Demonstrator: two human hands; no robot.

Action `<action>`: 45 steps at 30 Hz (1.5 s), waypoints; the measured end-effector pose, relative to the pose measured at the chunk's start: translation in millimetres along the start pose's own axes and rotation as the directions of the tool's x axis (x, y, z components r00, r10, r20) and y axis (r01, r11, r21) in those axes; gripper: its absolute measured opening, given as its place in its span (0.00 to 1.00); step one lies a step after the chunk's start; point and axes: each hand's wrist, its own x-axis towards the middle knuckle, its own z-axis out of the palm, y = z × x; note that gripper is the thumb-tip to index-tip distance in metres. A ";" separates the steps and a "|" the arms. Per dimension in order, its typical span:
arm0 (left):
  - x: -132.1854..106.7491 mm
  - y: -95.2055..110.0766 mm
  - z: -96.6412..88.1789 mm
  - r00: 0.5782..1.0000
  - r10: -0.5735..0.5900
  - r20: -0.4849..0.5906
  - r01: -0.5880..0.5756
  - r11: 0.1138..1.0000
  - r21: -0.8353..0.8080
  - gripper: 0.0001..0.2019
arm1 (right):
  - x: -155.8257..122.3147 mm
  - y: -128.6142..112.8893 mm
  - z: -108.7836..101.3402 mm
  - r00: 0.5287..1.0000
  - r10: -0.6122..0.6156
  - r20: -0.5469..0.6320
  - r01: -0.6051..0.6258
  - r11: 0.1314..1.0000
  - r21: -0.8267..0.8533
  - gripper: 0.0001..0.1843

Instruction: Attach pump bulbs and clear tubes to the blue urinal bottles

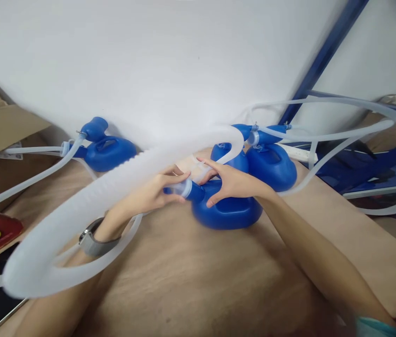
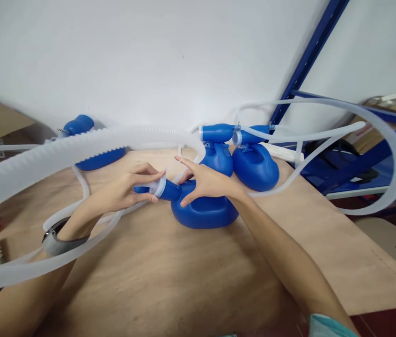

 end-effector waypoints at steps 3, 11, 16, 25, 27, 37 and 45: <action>2.2 2.0 -2.1 0.998 -0.044 0.034 0.041 0.997 0.063 0.26 | -0.3 0.6 0.5 1.000 -0.001 -0.014 0.002 0.999 0.040 0.72; -1.6 21.4 10.9 0.992 -0.123 0.008 0.110 0.914 0.391 0.26 | 5.6 16.5 -0.5 0.998 -0.060 -0.015 0.060 0.998 0.018 0.62; -4.3 33.1 33.4 0.983 -0.127 -0.135 0.182 0.790 0.586 0.32 | 6.2 15.6 -1.7 0.998 -0.055 -0.005 0.054 0.997 -0.057 0.40; 3.5 21.3 66.0 0.925 -0.091 -0.368 0.319 0.709 0.629 0.46 | 1.7 5.0 8.1 0.994 -0.079 -0.071 0.070 0.991 -0.117 0.31; 2.5 19.5 69.3 0.924 -0.081 -0.374 0.310 0.729 0.610 0.43 | 3.2 2.5 9.9 0.994 -0.072 -0.084 0.064 0.994 -0.090 0.29; 5.5 -9.7 68.5 0.936 0.013 -0.352 0.142 0.900 0.413 0.39 | 3.4 4.5 13.1 0.988 -0.051 -0.147 0.048 0.998 -0.028 0.45; 5.4 -13.2 62.2 0.948 0.007 -0.318 0.092 0.950 0.297 0.38 | 0.6 4.4 12.3 0.990 0.020 -0.137 -0.017 1.000 0.024 0.42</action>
